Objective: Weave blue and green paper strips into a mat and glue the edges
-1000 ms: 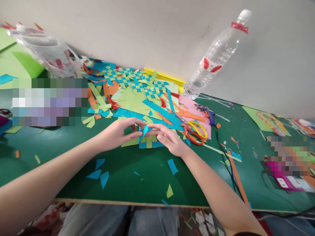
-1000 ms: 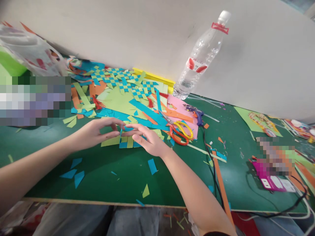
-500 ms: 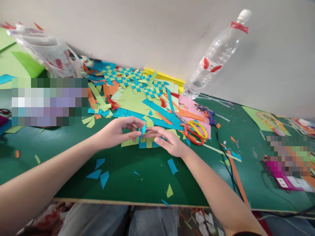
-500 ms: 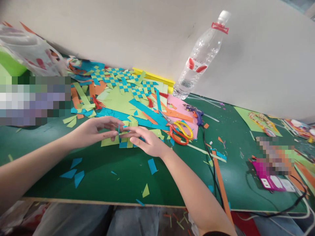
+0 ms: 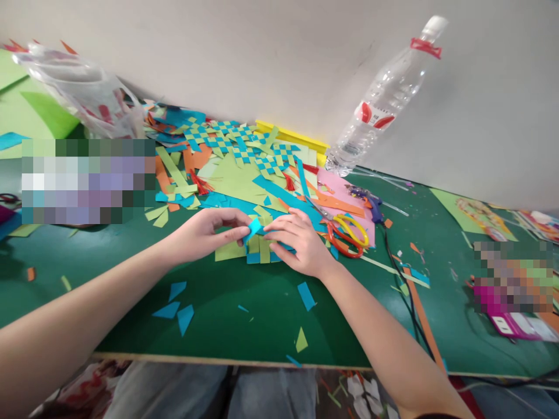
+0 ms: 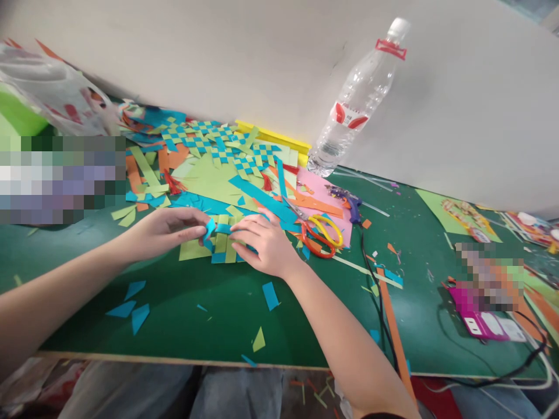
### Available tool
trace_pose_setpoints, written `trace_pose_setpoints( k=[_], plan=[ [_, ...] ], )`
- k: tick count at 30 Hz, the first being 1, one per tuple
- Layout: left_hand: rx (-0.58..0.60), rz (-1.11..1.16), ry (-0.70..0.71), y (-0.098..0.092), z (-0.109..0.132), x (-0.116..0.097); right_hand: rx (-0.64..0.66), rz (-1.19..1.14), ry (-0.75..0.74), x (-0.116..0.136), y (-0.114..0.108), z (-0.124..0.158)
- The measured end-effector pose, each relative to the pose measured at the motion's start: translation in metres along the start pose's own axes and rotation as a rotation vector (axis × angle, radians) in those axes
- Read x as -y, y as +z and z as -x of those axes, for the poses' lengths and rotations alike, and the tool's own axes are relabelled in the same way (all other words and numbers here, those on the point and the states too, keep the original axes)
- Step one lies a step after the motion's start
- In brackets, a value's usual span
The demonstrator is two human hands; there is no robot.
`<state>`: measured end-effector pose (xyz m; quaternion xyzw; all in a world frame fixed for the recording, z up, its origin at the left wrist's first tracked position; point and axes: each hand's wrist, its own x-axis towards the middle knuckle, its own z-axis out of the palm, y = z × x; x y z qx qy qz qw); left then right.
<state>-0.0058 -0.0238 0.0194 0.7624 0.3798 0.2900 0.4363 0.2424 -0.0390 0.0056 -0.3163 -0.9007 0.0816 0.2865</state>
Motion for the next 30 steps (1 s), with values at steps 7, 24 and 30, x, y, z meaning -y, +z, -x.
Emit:
trace_pose_setpoints(
  k=[7, 24, 30],
  plan=[
    [-0.058, -0.107, -0.013, -0.001, -0.001, 0.001, 0.078, 0.137, -0.117, -0.005, 0.005, 0.003],
    [-0.094, -0.36, -0.066, -0.003, -0.002, 0.005, 0.136, 0.14, -0.133, -0.006, 0.007, 0.004],
    [0.009, -0.469, -0.048, -0.004, -0.001, 0.011, 0.148, 0.132, -0.119, -0.006, 0.006, 0.004]
  ],
)
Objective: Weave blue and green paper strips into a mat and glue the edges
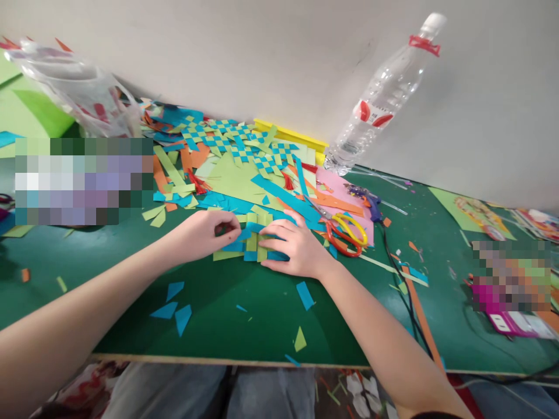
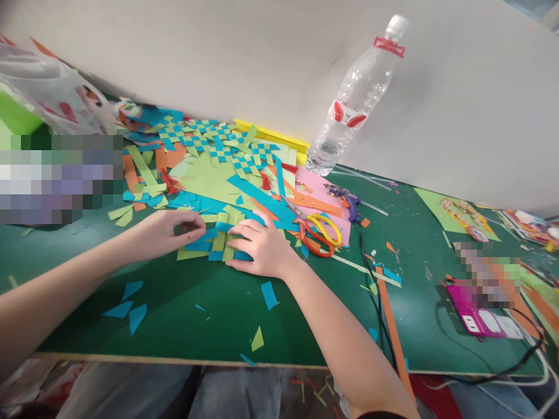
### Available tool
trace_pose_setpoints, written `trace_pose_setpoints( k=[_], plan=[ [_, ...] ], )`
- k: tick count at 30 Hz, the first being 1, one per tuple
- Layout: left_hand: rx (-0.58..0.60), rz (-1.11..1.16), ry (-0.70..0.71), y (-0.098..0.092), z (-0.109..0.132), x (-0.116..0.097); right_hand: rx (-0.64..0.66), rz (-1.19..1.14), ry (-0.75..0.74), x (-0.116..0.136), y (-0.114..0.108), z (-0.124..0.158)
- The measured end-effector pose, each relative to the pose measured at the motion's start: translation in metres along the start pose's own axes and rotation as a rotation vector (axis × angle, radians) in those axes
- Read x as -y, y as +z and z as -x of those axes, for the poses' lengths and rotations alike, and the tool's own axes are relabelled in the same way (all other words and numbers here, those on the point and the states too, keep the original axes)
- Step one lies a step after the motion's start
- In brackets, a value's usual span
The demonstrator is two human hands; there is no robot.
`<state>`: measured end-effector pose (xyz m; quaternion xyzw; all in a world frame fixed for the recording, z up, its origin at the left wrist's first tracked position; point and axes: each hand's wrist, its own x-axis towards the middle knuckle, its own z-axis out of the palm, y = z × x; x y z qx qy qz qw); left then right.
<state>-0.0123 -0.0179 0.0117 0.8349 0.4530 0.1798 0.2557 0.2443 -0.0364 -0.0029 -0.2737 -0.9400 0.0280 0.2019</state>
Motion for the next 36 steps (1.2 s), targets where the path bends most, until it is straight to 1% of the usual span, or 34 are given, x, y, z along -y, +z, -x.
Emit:
trace_pose_setpoints(
  k=[6, 10, 17, 25, 31, 36],
  plan=[
    [0.031, -0.109, 0.021, -0.001, -0.0003, 0.0041, -0.004, 0.005, -0.001, -0.0002, 0.0002, 0.0],
    [0.04, -0.146, 0.039, -0.0005, -0.0002, 0.003, 0.005, 0.002, 0.006, 0.0002, -0.0002, 0.0],
    [0.053, -0.117, 0.042, 0.0005, 0.0003, -0.001, -0.007, 0.022, -0.005, 0.0002, 0.0, -0.0003],
    [0.062, -0.07, -0.036, -0.001, -0.0006, -0.0008, -0.013, 0.02, -0.008, 0.0002, 0.0003, -0.0004],
    [0.084, -0.099, -0.035, 0.0017, -0.0007, 0.0001, -0.007, 0.024, -0.004, 0.0002, 0.0008, 0.0],
    [0.076, -0.118, -0.035, 0.0026, -0.0011, 0.0008, -0.005, 0.013, 0.0, 0.0002, 0.0014, 0.0001]
  ],
)
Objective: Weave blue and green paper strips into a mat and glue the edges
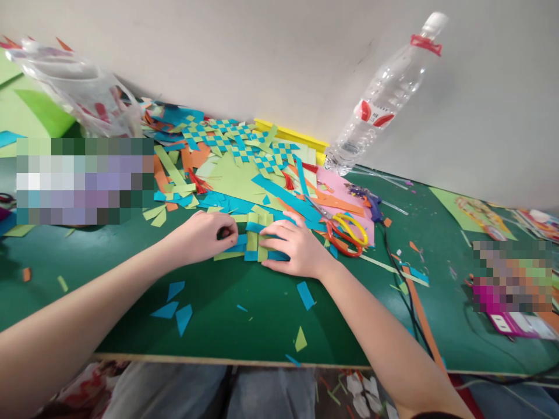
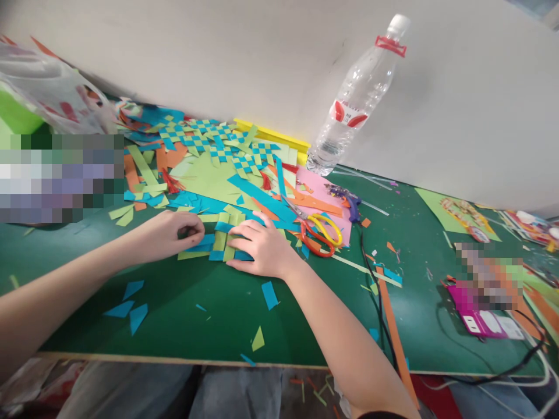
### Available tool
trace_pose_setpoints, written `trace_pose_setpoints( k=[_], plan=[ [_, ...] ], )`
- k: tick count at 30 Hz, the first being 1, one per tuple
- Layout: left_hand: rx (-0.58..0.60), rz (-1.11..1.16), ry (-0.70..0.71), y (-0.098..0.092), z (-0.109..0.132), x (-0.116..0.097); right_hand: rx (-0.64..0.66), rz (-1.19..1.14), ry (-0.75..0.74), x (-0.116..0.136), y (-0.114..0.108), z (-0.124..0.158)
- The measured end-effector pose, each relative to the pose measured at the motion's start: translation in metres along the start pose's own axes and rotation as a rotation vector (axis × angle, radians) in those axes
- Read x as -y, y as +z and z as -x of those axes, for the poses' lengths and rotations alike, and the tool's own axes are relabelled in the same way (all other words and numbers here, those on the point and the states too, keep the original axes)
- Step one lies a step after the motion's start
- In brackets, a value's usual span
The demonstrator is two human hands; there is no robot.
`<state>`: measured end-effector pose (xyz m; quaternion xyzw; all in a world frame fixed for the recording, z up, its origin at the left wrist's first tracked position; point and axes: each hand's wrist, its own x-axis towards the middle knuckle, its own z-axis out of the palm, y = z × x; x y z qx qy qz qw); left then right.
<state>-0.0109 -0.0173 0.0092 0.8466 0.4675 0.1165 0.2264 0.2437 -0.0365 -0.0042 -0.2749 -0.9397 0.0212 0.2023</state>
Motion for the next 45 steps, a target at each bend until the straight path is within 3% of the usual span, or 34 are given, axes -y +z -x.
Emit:
trace_pose_setpoints(
  k=[33, 45],
  plan=[
    [-0.057, -0.08, 0.047, 0.0048, -0.0004, -0.0007, 0.008, -0.015, 0.007, 0.0007, -0.001, -0.0007],
    [-0.05, -0.006, 0.095, 0.0037, -0.0016, -0.0033, 0.022, -0.015, 0.014, 0.0005, -0.0006, 0.0]
  ],
)
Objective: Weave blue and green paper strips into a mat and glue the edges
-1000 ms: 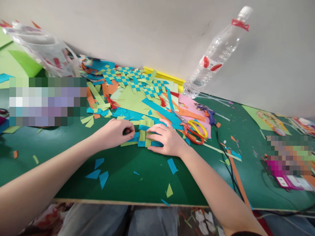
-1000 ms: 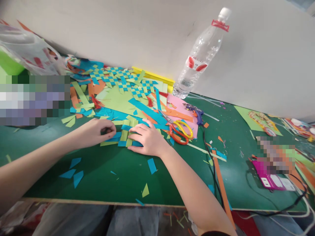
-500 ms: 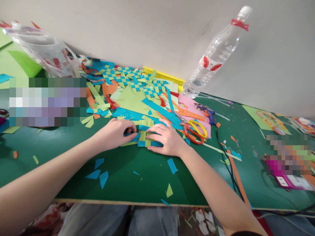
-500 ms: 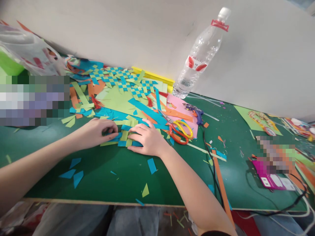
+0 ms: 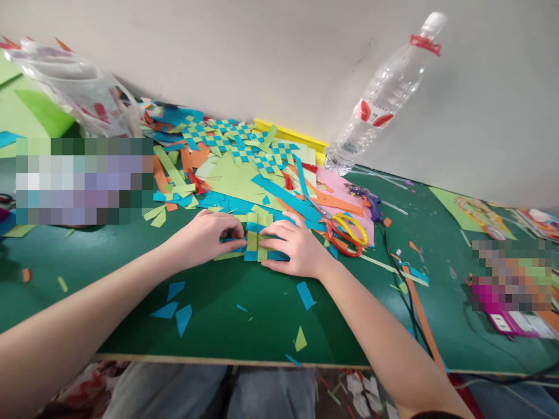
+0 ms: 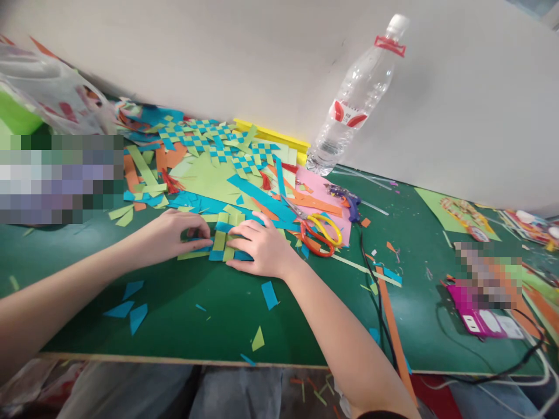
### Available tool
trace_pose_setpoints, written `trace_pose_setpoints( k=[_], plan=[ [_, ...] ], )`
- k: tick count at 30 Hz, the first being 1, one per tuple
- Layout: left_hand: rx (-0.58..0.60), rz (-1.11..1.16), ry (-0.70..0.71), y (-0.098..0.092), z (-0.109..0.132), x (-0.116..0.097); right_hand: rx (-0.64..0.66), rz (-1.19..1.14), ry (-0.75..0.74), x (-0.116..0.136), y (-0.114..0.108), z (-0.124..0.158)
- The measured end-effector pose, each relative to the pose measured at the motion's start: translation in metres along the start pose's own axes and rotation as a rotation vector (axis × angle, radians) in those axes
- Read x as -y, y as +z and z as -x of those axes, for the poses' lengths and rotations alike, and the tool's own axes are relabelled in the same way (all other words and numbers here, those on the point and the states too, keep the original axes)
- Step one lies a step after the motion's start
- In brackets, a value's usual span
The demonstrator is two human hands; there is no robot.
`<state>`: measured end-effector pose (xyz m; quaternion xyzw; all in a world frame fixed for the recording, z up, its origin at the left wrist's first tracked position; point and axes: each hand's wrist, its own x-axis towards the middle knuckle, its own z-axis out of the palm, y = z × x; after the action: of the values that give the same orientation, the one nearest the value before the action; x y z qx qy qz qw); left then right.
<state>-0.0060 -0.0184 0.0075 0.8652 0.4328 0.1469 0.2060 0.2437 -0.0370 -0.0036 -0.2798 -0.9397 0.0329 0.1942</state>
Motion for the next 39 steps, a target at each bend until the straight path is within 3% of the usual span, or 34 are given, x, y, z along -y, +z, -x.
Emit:
trace_pose_setpoints(
  k=[12, 21, 32, 39],
  plan=[
    [-0.014, -0.008, 0.094, 0.008, 0.001, 0.008, -0.01, -0.001, -0.006, 0.001, -0.002, -0.002],
    [-0.054, 0.024, 0.128, -0.006, 0.004, -0.002, -0.001, -0.012, -0.008, -0.001, 0.0, 0.0],
    [0.049, 0.04, 0.15, -0.011, 0.002, 0.003, -0.001, -0.004, -0.014, -0.001, 0.001, 0.0],
    [0.041, 0.022, 0.177, -0.009, 0.0, 0.004, -0.014, 0.006, -0.018, -0.001, 0.001, 0.0]
  ],
)
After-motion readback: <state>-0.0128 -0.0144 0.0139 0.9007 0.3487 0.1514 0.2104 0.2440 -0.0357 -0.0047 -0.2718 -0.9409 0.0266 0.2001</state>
